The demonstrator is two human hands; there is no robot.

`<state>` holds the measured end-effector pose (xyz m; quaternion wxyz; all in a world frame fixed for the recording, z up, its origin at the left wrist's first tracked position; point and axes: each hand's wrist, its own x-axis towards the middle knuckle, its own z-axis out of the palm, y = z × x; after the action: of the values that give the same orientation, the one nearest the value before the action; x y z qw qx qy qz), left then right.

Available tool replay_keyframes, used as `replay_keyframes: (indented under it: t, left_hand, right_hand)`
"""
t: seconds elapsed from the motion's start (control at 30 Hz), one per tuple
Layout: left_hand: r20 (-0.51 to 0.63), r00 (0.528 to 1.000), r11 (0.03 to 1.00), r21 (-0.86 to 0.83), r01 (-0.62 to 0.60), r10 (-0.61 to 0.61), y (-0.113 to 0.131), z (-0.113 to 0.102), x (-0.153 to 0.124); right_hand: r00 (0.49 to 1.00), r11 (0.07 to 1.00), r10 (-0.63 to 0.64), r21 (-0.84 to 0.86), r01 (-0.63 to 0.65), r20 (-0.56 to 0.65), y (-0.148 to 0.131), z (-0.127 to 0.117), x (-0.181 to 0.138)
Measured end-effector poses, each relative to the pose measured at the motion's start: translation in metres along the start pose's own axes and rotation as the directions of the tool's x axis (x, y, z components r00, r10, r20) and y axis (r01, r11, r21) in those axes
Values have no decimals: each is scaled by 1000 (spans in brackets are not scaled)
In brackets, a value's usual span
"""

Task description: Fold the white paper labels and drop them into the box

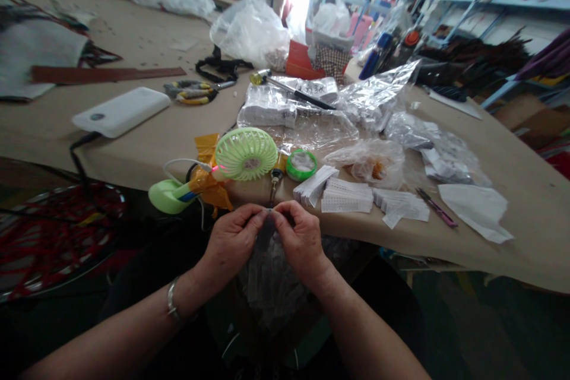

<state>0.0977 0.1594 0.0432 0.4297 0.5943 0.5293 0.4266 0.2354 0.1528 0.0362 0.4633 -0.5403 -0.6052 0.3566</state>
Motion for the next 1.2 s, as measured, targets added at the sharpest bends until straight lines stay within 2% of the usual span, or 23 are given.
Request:
replay_keyframes:
  t: [0.1,0.2,0.27,0.33,0.43,0.5,0.6,0.73,0.83,0.9,0.97,1.03,1.1,1.13,1.2]
  left_hand:
    - [31,999,999,-16,40,-39,-2,-3,-10]
    - [43,996,997,-15,80,-79,-14,-3,-16]
    - [31,995,996,-9,92,-92,-25,-1,-16]
    - [20,995,995,17,100,-100,-36,1,-14]
    - [22,991,988,90,126,-129,-48,3,-13]
    - [32,987,980,124,153,-158,-51,4,-14]
    - [65,981,977,130,171,-180,-50,5,-17]
    - [99,974,976,89,198,-206,-43,10,-19]
    - [167,965,979,7,206,-204,-34,17,-18]
    - [233,941,955,-108,277,-247,-25,24,-18]
    - [329,887,852,-306,425,-325,-14,32,-16]
    - [445,819,645,-515,565,-362,-2,40,-14]
    - [517,783,443,-646,622,-345,8,47,-11]
    - [529,776,380,-678,629,-343,12,50,-9]
    - [516,770,336,-699,631,-374,17,55,-5]
  right_hand:
    - [999,996,-36,-75,38,28,-1,-9,-12]
    - [977,940,-211,-276,203,-1,1,-27,-18]
    - [927,829,-373,-461,316,-36,4,-40,-16]
    - [879,684,-475,-647,337,-45,8,-51,-10]
    - [880,508,-475,-822,258,-18,17,-56,-2]
    - [887,442,-461,-867,231,2,25,-53,0]
    - [863,416,-504,-878,237,-5,35,-50,1]
    - [821,444,-570,-845,298,-10,36,-55,3]
    - [787,483,-617,-800,356,-22,33,-61,4]
    - [770,521,-636,-765,379,-51,30,-63,1]
    - [760,551,-647,-724,415,-57,28,-62,-7]
    - [749,568,-661,-675,471,-34,26,-58,-18]
    - [744,577,-668,-629,521,2,23,-52,-32]
    - [744,581,-667,-610,539,23,22,-50,-38]
    - [745,578,-664,-590,563,60,20,-49,-46]
